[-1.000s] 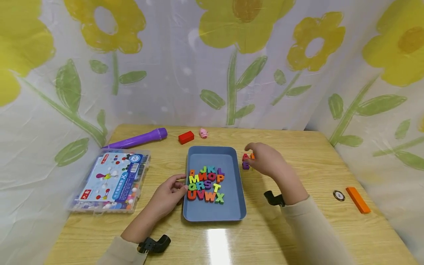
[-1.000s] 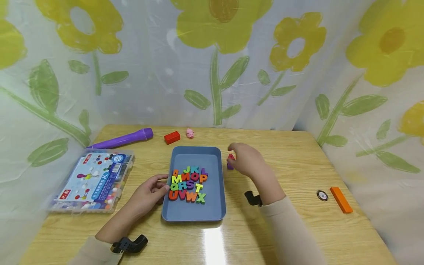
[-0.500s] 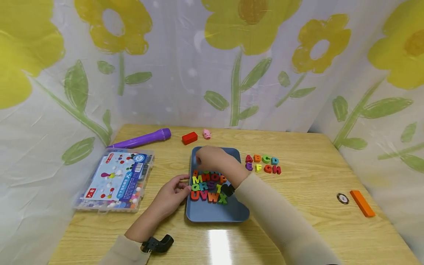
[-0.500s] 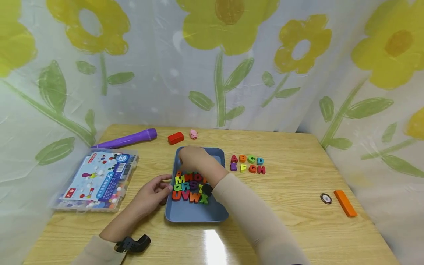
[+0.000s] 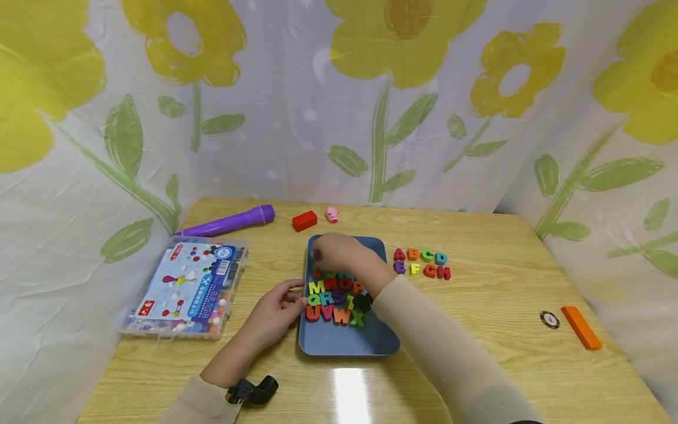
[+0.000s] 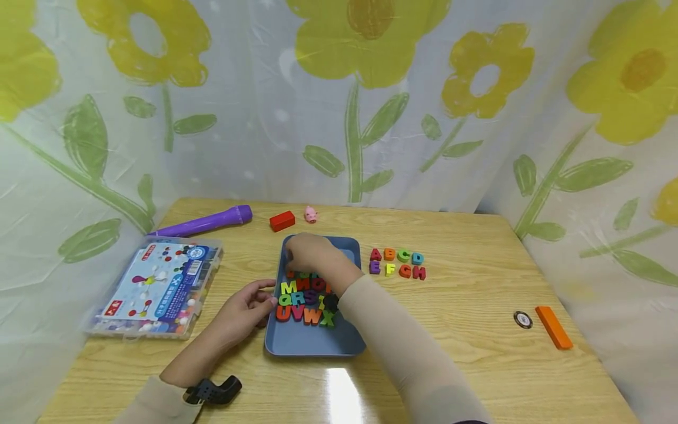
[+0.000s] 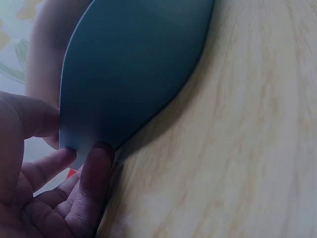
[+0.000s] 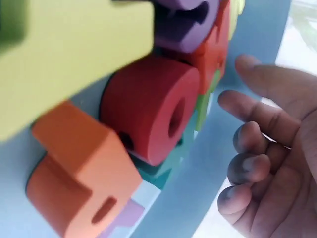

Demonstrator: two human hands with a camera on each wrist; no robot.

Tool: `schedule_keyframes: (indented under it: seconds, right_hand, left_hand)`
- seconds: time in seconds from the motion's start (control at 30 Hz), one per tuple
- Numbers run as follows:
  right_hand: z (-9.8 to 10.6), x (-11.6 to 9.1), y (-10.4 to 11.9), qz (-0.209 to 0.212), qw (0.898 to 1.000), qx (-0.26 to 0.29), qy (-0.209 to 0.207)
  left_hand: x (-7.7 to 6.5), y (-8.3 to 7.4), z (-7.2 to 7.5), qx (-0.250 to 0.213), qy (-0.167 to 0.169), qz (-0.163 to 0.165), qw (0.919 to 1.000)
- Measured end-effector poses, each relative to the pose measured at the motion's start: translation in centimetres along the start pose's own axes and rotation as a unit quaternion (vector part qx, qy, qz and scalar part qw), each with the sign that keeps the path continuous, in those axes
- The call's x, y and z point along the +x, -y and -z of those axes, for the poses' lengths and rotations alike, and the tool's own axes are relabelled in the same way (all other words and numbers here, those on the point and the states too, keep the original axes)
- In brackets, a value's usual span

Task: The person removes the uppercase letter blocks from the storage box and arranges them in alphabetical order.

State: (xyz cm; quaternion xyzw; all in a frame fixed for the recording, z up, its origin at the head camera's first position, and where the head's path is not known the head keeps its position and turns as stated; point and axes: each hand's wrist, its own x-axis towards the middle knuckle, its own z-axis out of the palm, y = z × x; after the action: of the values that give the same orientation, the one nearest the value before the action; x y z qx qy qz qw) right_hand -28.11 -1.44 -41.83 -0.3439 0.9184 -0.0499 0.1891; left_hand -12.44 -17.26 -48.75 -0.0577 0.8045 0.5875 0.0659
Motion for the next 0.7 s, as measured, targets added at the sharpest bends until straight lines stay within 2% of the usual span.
schedule_keyframes:
  seconds: [0.13,0.37,0.7]
  right_hand:
    - [-0.1,-0.3,-0.2,0.004,1.000,0.006,0.006]
    - [-0.8,-0.7,-0.2,-0.002,1.000,-0.019,0.002]
    - [-1.1,-0.1,-0.2,0.004,1.000,-0.014,-0.001]
  left_hand:
    - [0.0,-0.1,0.0,0.001,0.001,0.000,1.0000]
    - [0.0,-0.1,0.0,0.010,0.001,0.005,0.9999]
    - [0.0,0.0,0.0,0.010,-0.001,0.002,0.9999]
